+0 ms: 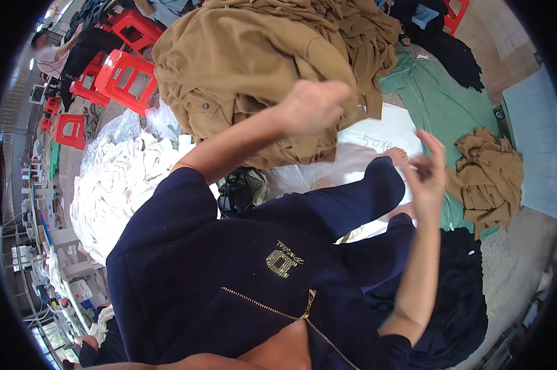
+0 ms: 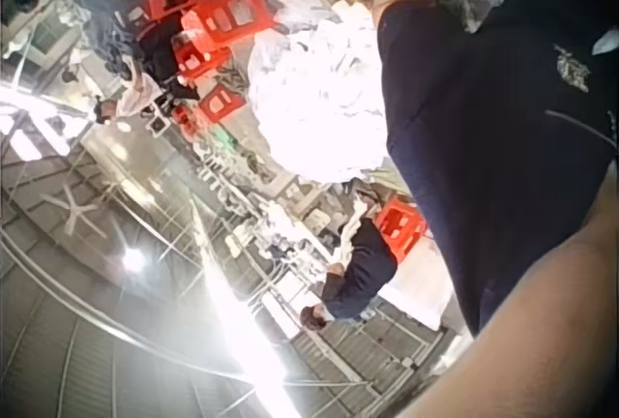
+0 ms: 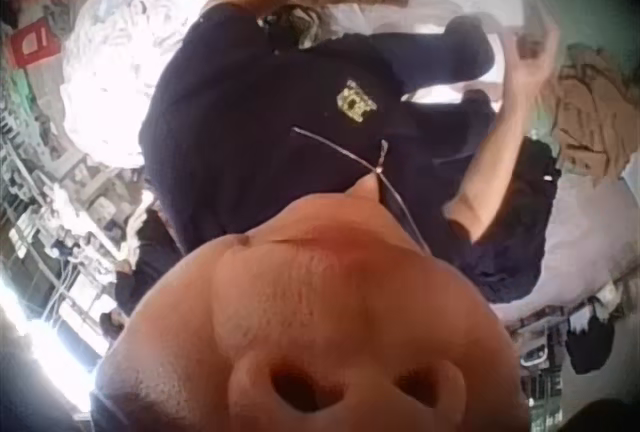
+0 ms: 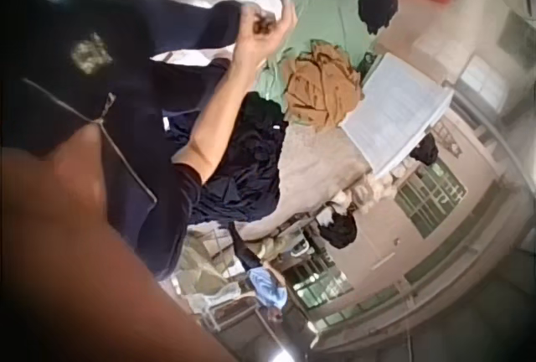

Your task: Trimming excess threads from brown garments using small scissors.

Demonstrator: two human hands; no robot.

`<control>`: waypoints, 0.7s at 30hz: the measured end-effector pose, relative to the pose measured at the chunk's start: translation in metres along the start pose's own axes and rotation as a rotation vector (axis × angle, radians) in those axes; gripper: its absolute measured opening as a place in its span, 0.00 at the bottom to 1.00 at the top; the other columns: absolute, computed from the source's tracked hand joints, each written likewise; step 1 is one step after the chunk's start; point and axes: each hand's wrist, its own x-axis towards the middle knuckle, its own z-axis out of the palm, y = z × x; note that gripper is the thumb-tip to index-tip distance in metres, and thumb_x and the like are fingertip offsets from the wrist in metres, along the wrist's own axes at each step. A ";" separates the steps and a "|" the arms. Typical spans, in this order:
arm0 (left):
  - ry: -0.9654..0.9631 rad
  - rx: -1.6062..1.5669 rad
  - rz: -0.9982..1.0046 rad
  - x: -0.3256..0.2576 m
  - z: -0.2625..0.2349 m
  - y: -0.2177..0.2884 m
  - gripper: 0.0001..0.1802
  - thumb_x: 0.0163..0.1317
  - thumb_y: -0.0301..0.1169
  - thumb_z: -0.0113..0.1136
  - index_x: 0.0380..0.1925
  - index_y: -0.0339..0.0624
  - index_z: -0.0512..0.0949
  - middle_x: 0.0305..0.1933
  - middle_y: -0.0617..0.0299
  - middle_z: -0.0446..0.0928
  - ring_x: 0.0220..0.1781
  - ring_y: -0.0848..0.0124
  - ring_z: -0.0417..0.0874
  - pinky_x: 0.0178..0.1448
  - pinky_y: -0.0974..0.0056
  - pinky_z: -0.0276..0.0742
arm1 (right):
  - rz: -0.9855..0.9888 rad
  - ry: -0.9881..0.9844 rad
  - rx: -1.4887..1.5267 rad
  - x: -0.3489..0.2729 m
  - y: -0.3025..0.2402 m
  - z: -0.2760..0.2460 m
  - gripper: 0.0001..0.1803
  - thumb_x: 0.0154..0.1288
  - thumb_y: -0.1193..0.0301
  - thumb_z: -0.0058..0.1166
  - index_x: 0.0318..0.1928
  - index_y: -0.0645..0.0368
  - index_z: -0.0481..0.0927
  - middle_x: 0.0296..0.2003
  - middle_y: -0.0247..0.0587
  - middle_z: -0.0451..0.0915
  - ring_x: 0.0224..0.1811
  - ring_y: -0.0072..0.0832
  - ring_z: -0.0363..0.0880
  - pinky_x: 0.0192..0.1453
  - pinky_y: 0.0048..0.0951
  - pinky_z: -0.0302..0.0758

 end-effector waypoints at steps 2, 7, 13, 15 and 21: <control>0.059 -0.158 0.097 0.002 0.000 0.034 0.10 0.54 0.30 0.57 0.36 0.39 0.73 0.36 0.50 0.78 0.37 0.52 0.83 0.39 0.52 0.78 | 0.067 -0.047 0.204 0.003 -0.021 0.051 0.41 0.52 0.86 0.60 0.68 0.57 0.62 0.55 0.40 0.74 0.33 0.16 0.75 0.41 0.19 0.73; -0.059 -0.608 -0.049 0.006 -0.031 0.062 0.16 0.53 0.26 0.60 0.43 0.37 0.74 0.38 0.50 0.80 0.36 0.53 0.83 0.38 0.56 0.78 | 0.129 0.021 0.443 0.011 -0.007 0.072 0.09 0.66 0.77 0.54 0.46 0.65 0.78 0.31 0.31 0.78 0.28 0.18 0.73 0.34 0.18 0.68; 0.167 0.190 0.011 -0.032 -0.025 0.018 0.18 0.41 0.28 0.63 0.37 0.42 0.74 0.33 0.53 0.77 0.33 0.53 0.81 0.34 0.52 0.77 | -0.118 0.572 0.597 0.010 -0.017 -0.015 0.13 0.68 0.78 0.44 0.49 0.65 0.78 0.26 0.34 0.74 0.22 0.18 0.65 0.26 0.19 0.61; 0.284 0.288 0.018 -0.054 -0.043 -0.020 0.17 0.39 0.25 0.63 0.34 0.45 0.75 0.31 0.58 0.78 0.33 0.56 0.81 0.38 0.55 0.76 | -0.135 0.771 0.462 -0.006 -0.017 -0.047 0.13 0.69 0.76 0.43 0.50 0.64 0.79 0.26 0.33 0.74 0.23 0.18 0.65 0.26 0.21 0.62; -0.460 0.046 -0.497 -0.069 -0.120 -0.041 0.17 0.55 0.31 0.64 0.46 0.47 0.82 0.32 0.48 0.82 0.37 0.54 0.83 0.46 0.56 0.75 | 0.030 0.727 0.371 -0.057 0.009 -0.217 0.15 0.73 0.69 0.46 0.55 0.63 0.76 0.31 0.32 0.74 0.32 0.19 0.70 0.30 0.21 0.68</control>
